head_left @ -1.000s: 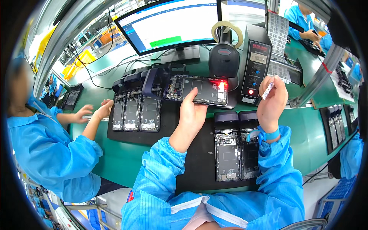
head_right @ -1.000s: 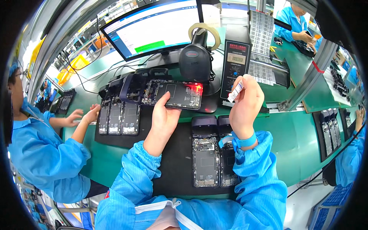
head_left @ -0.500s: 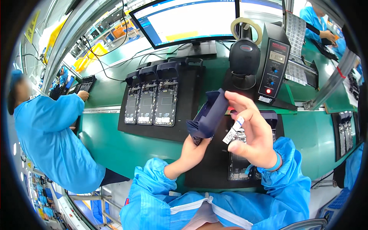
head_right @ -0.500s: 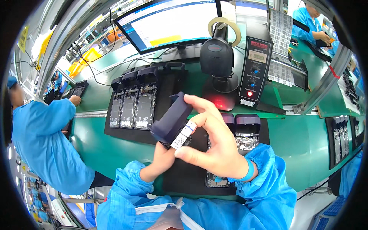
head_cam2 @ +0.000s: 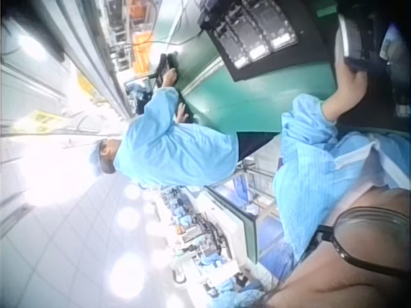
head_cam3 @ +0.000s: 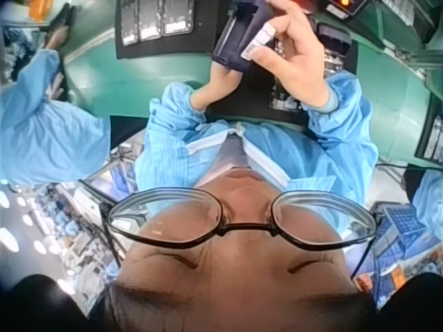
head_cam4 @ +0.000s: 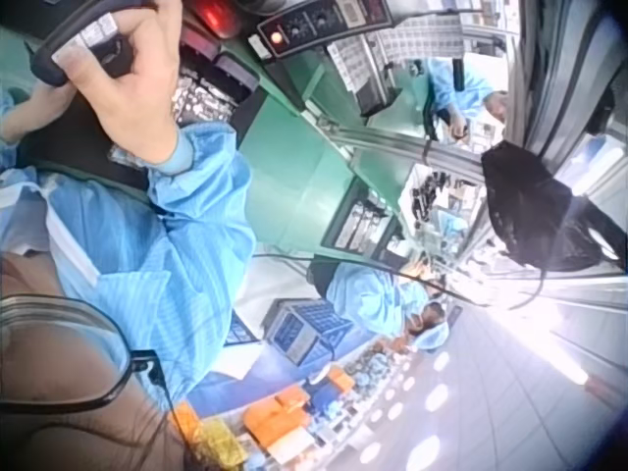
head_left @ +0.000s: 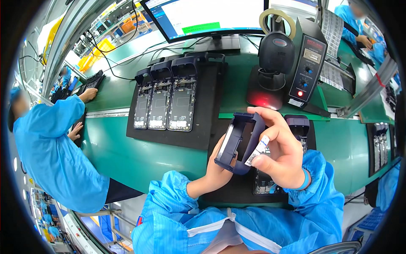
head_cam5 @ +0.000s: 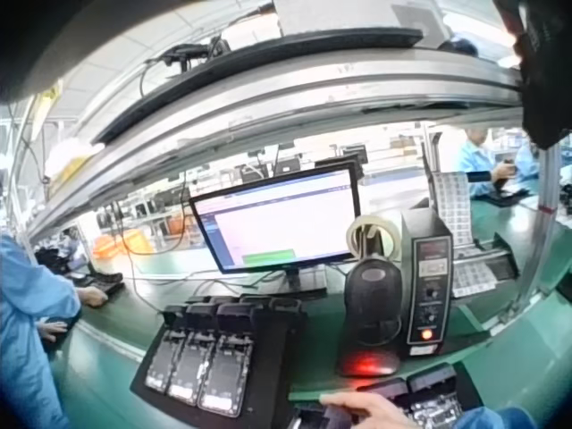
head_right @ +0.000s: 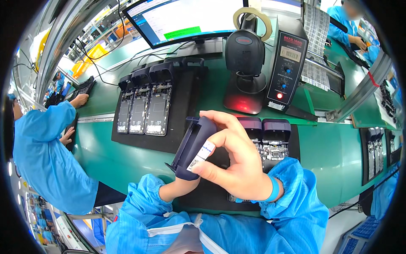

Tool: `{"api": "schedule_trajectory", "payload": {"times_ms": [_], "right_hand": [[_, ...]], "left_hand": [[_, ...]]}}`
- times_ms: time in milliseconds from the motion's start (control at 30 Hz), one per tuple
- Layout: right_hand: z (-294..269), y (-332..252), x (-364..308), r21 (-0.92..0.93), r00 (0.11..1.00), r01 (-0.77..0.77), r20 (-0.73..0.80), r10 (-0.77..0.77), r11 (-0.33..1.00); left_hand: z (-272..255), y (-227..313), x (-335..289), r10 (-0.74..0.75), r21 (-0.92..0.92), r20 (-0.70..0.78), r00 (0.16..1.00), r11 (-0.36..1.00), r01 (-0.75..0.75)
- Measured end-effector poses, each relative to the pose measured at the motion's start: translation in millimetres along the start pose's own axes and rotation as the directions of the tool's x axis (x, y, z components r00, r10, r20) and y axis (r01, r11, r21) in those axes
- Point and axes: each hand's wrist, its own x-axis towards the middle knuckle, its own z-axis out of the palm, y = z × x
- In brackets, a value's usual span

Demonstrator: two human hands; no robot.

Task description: The person repeatedly picks up disassembled electronic devices from a tray, scans their barcodes with a handheld scanner, and places them back into the tray. This cycle is performed for multiple units in a factory setting.

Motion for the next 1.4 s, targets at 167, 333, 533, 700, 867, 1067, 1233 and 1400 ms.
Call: {"api": "schedule_trajectory", "payload": {"times_ms": [167,333,533,700,867,1067,1233,1400], "right_hand": [[6,-3,-3,0.144,0.995,-0.084,-0.049,0.092,0.986],[0,-7,-1,0.223,0.965,-0.25,-0.021,0.261,0.942],[-32,-5,10,0.389,0.792,-0.43,-0.271,0.547,0.815],[-114,2,-53,-0.867,0.949,-0.312,-0.307,0.077,0.389],[-142,19,-127,-0.533,0.591,-0.8,-0.619,0.517,0.276],[-158,38,-138,-0.247,0.553,-0.815,-0.601,0.577,0.524],[-166,32,-138,-0.335,0.604,-0.786,-0.591,0.534,0.519],[-184,31,-141,-0.358,0.595,-0.799,-0.582,0.555,0.483]], "left_hand": [[4,11,0,0.016,-0.122,-0.026,1.0,0.992,-0.019],[7,17,3,-0.03,-0.164,-0.002,1.0,0.986,0.029],[-5,2,-12,-0.115,0.193,-0.159,0.981,0.97,0.145],[-25,-15,-12,-0.197,-0.289,-0.219,0.956,0.949,0.129],[-20,-3,-23,-0.405,-0.358,-0.05,0.913,0.861,0.362],[-8,-11,-36,-0.362,-0.119,0.004,0.932,0.925,0.36],[5,-14,-35,-0.243,0.07,0.016,0.97,0.968,0.241],[15,-20,-33,-0.212,0.342,0.061,0.975,0.922,0.18]]}}
